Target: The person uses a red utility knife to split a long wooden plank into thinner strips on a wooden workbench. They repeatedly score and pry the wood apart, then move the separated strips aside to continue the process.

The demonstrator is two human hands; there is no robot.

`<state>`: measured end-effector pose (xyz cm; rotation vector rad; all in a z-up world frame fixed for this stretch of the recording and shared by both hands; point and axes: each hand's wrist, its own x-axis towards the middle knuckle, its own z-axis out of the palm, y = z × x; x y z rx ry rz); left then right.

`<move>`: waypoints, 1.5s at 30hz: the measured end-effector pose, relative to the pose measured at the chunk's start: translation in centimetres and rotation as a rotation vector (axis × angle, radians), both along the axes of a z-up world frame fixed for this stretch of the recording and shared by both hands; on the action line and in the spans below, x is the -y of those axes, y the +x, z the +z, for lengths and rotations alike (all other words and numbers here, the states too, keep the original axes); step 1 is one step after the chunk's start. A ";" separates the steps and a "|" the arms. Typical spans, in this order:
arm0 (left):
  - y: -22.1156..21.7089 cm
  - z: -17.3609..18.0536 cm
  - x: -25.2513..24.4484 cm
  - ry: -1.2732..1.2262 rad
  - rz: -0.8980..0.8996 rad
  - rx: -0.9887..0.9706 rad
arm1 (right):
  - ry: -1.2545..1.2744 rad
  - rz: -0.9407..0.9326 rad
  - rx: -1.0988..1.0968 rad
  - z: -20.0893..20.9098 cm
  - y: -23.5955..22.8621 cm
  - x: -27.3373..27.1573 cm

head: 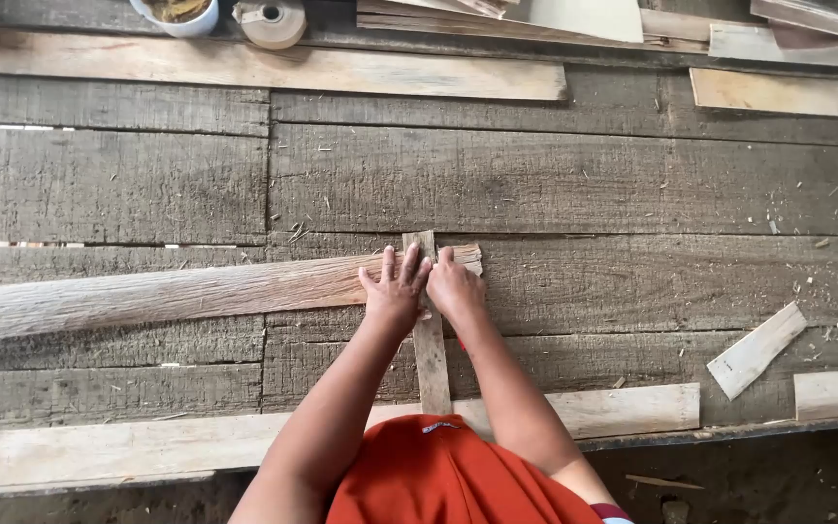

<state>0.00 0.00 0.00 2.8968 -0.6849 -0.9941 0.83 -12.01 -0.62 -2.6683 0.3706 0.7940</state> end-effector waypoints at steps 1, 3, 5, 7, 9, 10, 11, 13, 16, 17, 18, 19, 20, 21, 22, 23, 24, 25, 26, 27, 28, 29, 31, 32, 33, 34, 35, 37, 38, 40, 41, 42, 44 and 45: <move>-0.1 0.0 -0.1 -0.002 0.006 -0.004 | -0.002 0.006 -0.004 -0.2 0.0 0.1; -0.1 0.1 -0.1 0.002 -0.001 0.012 | 0.008 0.007 -0.017 -0.4 0.2 0.3; 0.0 -0.1 0.0 -0.003 0.006 0.011 | 0.008 0.016 -0.039 -0.5 0.2 0.2; -0.1 -0.5 0.0 -0.007 0.009 0.014 | 0.009 0.021 -0.056 0.7 -0.4 -0.2; -0.1 -1.4 0.0 -0.007 0.013 -0.002 | 0.025 0.016 -0.102 3.2 -1.3 -1.0; 0.4 -1.4 0.0 -0.007 0.013 0.002 | 0.024 0.016 -0.098 3.8 -1.3 -1.3; 0.1 -1.6 -0.1 -0.020 0.014 0.016 | -0.015 0.033 -0.086 4.4 -1.9 -1.6; -0.2 -2.0 0.1 -0.034 0.013 0.031 | -0.056 0.048 -0.073 4.5 -2.9 -1.8; -0.3 -2.0 -0.3 -0.019 0.014 0.048 | -0.026 0.020 -0.079 2.4 -4.1 -1.7; -0.3 -1.6 -0.2 -0.022 0.014 0.048 | -0.029 0.022 -0.092 1.0 -4.8 -1.3; -0.2 -1.3 -0.2 -0.025 0.014 0.047 | -0.032 0.024 -0.104 -0.5 -5.4 -0.9; -0.4 -1.5 -0.1 -0.028 0.008 0.045 | -0.035 0.017 -0.107 -1.3 -5.9 -0.7; -0.5 -1.7 0.0 -0.034 0.010 0.050 | -0.054 0.020 -0.103 -2.0 -6.4 -0.4; -0.4 -1.9 -0.3 -0.035 0.016 0.062 | -0.068 0.028 -0.092 -2.8 -6.5 -0.5; -0.5 -1.5 -0.1 -0.033 0.014 0.066 | -0.066 0.026 -0.088 -2.4 -6.8 -0.4; -0.5 -1.1 -0.2 -0.039 0.017 0.064 | -0.041 0.031 -0.092 -2.0 -6.8 -0.4; -0.4 -0.7 -0.2 -0.046 0.019 0.062 | -0.016 0.036 -0.096 -1.7 -6.8 -0.5; -0.5 -0.8 -0.3 -0.043 0.021 0.067 | -0.013 0.039 -0.091 -1.6 -7.0 -0.6; -0.6 -0.9 -0.3 -0.047 0.023 0.059 | -0.019 0.044 -0.087 -1.5 -7.2 -0.6; -0.4 -0.9 -0.2 -0.053 0.023 0.054 | -0.026 0.047 -0.080 -1.4 -7.2 -0.5; -0.2 -0.8 -0.3 -0.052 0.023 0.061 | -0.026 0.047 -0.073 -1.4 -7.4 -0.6; -0.3 -0.7 -0.3 -0.048 0.024 0.053 | -0.030 0.045 -0.075 -1.4 -7.8 -0.6; -0.2 -0.4 -0.4 -0.047 0.022 0.046 | -0.038 0.041 -0.076 -1.1 -8.4 -0.7; 0.0 -0.3 -0.4 -0.037 0.018 0.044 | -0.043 0.056 -0.087 -0.8 -8.6 -0.8; -0.4 -0.2 -0.4 -0.028 0.017 0.037 | -0.047 0.074 -0.103 -0.5 -9.3 -0.9; -0.9 -0.6 -0.3 -0.032 0.018 0.032 | -0.051 0.075 -0.108 -1.4 -9.7 0.1; -0.5 -0.9 -0.1 -0.029 0.008 0.051 | -0.003 0.059 -0.162 -2.2 -9.1 1.1; 0.2 -1.0 0.0 -0.024 0.001 0.074 | 0.047 0.048 -0.211 0.1 -7.3 1.3; 0.3 -0.9 0.0 -0.021 0.002 0.071 | 0.041 -0.003 -0.132 3.1 -6.2 0.5; -0.6 -0.9 0.0 -0.013 -0.003 0.049 | 0.040 -0.061 -0.074 5.2 -4.8 -0.1; -0.4 -0.6 0.1 -0.011 -0.004 0.049 | 0.040 -0.063 -0.028 4.3 -3.5 0.1; -0.2 -0.4 0.1 -0.009 -0.004 0.050 | 0.039 -0.065 0.018 3.5 -2.2 0.3; 0.0 -0.1 -0.1 -0.009 -0.008 0.053 | 0.029 -0.044 0.024 3.2 -0.9 0.1; -0.3 -0.1 -0.1 -0.014 -0.010 0.040 | 0.013 -0.023 0.013 3.0 -0.7 0.0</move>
